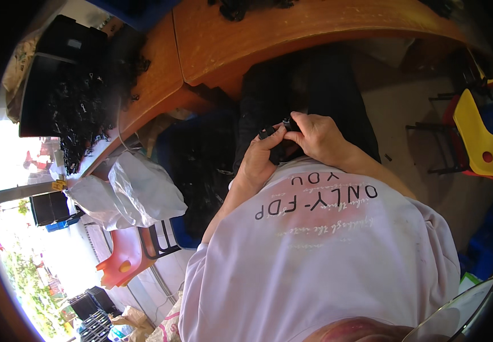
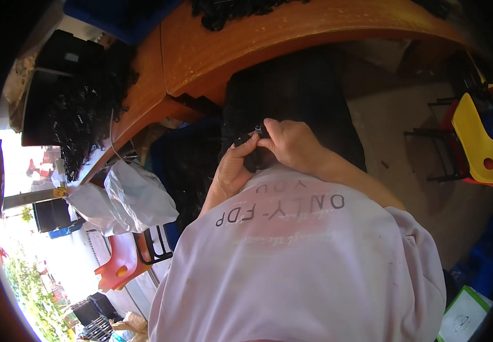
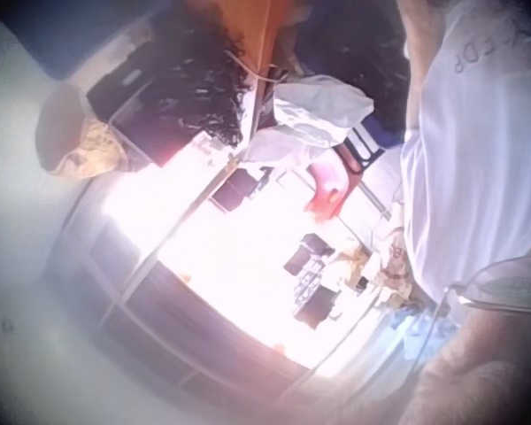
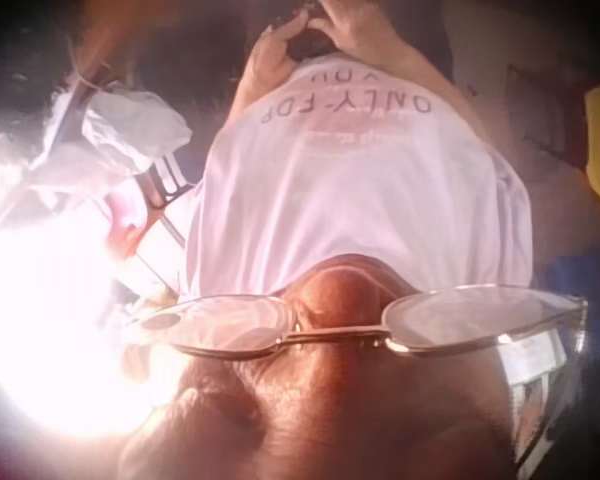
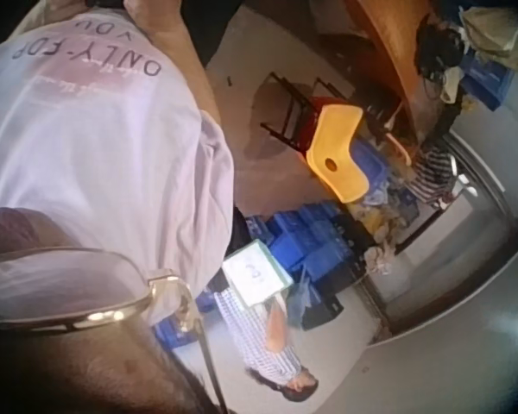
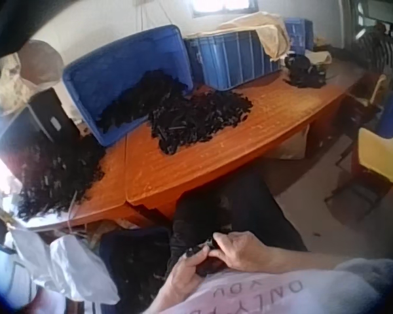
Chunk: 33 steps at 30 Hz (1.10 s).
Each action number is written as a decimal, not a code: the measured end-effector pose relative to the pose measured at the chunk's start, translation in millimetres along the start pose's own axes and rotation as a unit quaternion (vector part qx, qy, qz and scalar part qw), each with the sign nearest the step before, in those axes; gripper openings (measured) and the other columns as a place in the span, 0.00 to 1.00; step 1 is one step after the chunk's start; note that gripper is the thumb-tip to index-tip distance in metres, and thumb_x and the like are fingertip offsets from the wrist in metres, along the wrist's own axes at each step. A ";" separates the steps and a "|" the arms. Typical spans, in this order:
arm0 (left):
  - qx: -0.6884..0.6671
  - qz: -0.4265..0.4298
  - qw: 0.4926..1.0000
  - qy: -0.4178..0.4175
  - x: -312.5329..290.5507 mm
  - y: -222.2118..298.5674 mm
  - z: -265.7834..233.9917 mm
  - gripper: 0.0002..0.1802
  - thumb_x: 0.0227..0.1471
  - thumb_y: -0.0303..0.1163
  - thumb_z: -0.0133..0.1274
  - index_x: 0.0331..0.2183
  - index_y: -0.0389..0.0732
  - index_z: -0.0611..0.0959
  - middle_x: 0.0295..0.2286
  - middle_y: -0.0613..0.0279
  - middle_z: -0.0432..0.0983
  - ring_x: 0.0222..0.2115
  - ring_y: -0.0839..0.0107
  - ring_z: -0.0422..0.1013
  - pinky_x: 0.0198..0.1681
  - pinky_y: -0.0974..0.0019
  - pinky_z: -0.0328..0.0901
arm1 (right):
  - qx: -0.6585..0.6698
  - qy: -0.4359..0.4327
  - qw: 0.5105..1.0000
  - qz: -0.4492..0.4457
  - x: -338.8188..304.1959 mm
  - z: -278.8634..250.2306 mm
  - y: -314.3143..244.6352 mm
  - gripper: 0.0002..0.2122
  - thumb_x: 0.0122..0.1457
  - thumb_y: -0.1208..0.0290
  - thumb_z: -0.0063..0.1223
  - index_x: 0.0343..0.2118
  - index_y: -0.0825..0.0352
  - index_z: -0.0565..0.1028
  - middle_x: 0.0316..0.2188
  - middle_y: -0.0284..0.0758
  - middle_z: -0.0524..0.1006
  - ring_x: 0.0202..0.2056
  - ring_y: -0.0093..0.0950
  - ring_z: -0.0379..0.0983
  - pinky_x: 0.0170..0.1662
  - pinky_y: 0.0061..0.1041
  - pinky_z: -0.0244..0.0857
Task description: The person retrieves plastic parts from a bin, assembles small plastic components into them by hand, and dumps additional parts from a container onto the table to sort them.
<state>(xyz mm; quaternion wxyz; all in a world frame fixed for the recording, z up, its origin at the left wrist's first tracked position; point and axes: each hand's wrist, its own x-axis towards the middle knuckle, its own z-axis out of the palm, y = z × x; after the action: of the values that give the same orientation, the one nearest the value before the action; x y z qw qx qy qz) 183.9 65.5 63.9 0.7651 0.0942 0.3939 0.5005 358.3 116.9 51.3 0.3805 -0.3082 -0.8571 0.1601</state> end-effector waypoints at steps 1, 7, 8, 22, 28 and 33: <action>-0.011 -0.005 1.000 -0.006 1.0 -2.2 -2.2 0.14 0.60 0.29 0.56 0.47 0.36 0.79 0.37 0.63 0.77 0.37 0.72 0.73 0.44 0.66 0.70 | 0.001 0.003 1.000 -0.001 1.2 -3.0 -1.1 0.15 0.56 0.65 0.64 0.36 0.69 0.70 0.21 0.41 0.76 0.23 0.42 0.76 0.25 0.36 0.69; -0.013 0.003 0.996 -0.086 11.5 0.6 -18.8 0.10 0.55 0.28 0.62 0.39 0.41 0.79 0.33 0.64 0.76 0.35 0.72 0.73 0.44 0.65 0.70 | 0.009 -0.035 0.999 -0.033 7.4 -13.0 -4.0 0.14 0.57 0.65 0.63 0.33 0.68 0.70 0.22 0.41 0.76 0.24 0.41 0.76 0.25 0.36 0.70; -0.019 0.000 0.994 -0.105 11.7 -2.3 -21.9 0.11 0.53 0.27 0.64 0.38 0.41 0.79 0.33 0.65 0.76 0.35 0.72 0.73 0.43 0.66 0.69 | 0.011 -0.051 0.998 -0.034 4.1 -14.4 -5.5 0.17 0.55 0.65 0.66 0.36 0.73 0.72 0.22 0.41 0.76 0.23 0.40 0.76 0.26 0.34 0.71; 0.118 -0.050 0.975 -0.181 -1.5 -2.2 -1.0 0.30 0.46 0.33 0.70 0.51 0.37 0.80 0.34 0.65 0.77 0.36 0.74 0.74 0.47 0.70 0.68 | 0.240 0.010 0.938 0.249 -43.3 -48.1 -8.9 0.06 0.61 0.80 0.57 0.41 0.71 0.77 0.32 0.42 0.83 0.32 0.33 0.82 0.34 0.26 0.74; -0.011 -0.071 0.986 -0.151 8.7 -4.7 -15.9 0.32 0.42 0.35 0.71 0.49 0.34 0.80 0.42 0.57 0.77 0.43 0.67 0.74 0.48 0.65 0.69 | -0.191 0.034 0.980 0.046 -28.5 -61.1 23.5 0.11 0.47 0.85 0.60 0.36 0.70 0.79 0.32 0.38 0.77 0.33 0.39 0.75 0.35 0.34 0.71; -0.040 -0.022 0.980 -0.196 25.6 6.3 -3.2 0.29 0.48 0.36 0.69 0.49 0.34 0.79 0.39 0.56 0.79 0.43 0.65 0.75 0.51 0.62 0.69 | -0.114 0.036 0.989 0.086 -33.3 -67.8 34.1 0.10 0.50 0.86 0.61 0.36 0.69 0.78 0.31 0.38 0.77 0.33 0.39 0.76 0.35 0.34 0.70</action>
<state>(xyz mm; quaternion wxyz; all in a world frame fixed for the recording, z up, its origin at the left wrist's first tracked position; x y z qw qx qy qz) 182.2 89.3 52.1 0.8415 0.1513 0.2180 0.4707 440.4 123.9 60.2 0.3581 -0.4278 -0.8258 0.0826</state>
